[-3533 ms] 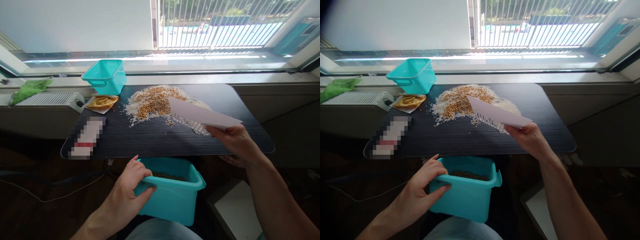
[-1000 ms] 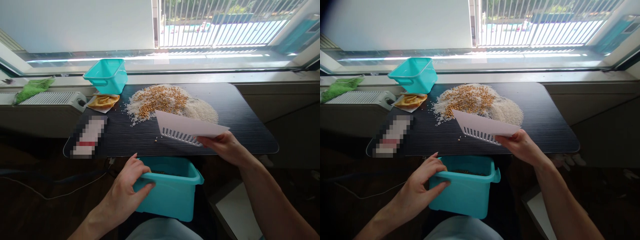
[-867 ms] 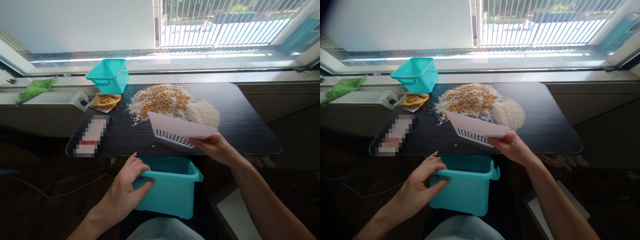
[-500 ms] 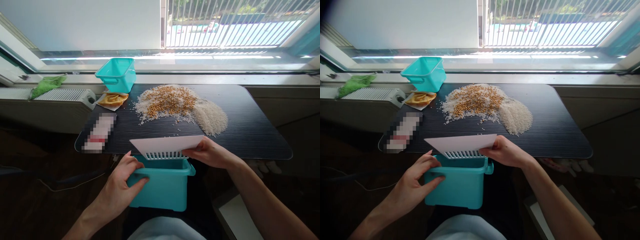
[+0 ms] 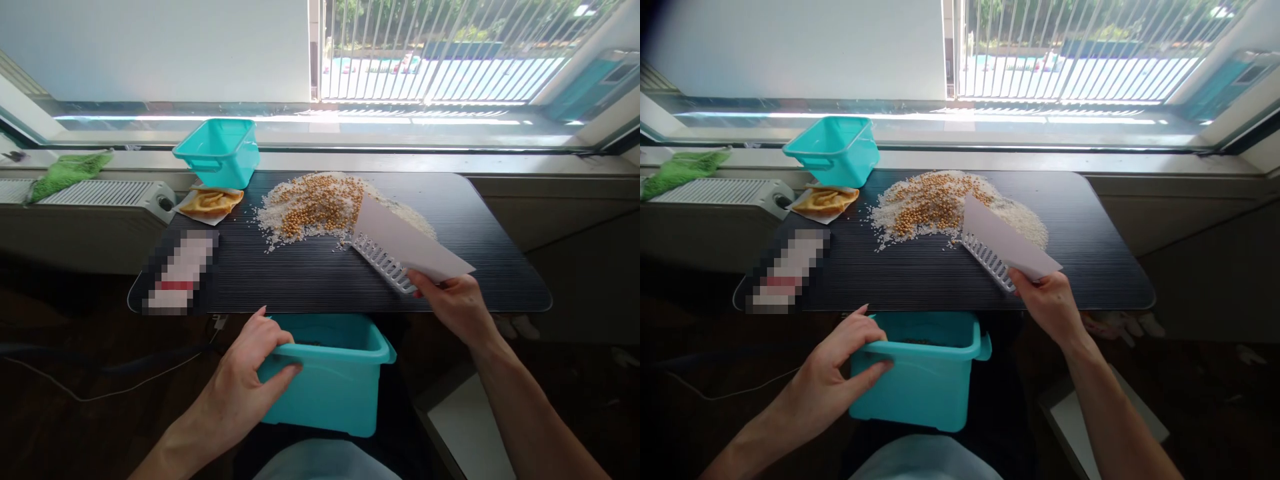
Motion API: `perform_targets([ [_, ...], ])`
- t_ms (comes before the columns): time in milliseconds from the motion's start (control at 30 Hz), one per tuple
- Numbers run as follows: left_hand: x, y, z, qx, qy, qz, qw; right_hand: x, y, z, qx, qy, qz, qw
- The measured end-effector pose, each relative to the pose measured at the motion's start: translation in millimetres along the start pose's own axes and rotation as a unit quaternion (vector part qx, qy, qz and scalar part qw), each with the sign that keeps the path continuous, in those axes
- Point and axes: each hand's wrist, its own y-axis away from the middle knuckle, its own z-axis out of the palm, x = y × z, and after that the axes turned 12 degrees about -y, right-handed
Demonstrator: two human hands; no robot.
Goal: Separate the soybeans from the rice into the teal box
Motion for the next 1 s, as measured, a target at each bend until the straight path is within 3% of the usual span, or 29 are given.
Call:
perform_targets([
  [133,3,-2,2.0,-0.013,0.002,0.002,1.000,-7,-12,0,-0.007,0.018,-0.027,0.999],
  [333,4,-2,2.0,-0.015,-0.001,0.000,1.000,-12,-16,5,-0.082,0.010,-0.080,0.993],
  [767,6,-3,0.1,-0.014,-0.004,-0.003,1.000,-14,-13,8,-0.151,-0.005,-0.084,0.985],
  [933,7,-6,4.9,-0.006,0.005,0.002,1.000,-7,4,-2,-0.199,0.025,-0.086,0.976],
  [1000,7,-7,8.0,-0.002,0.011,0.003,1.000,-10,17,-7,-0.248,0.018,-0.078,0.965],
])
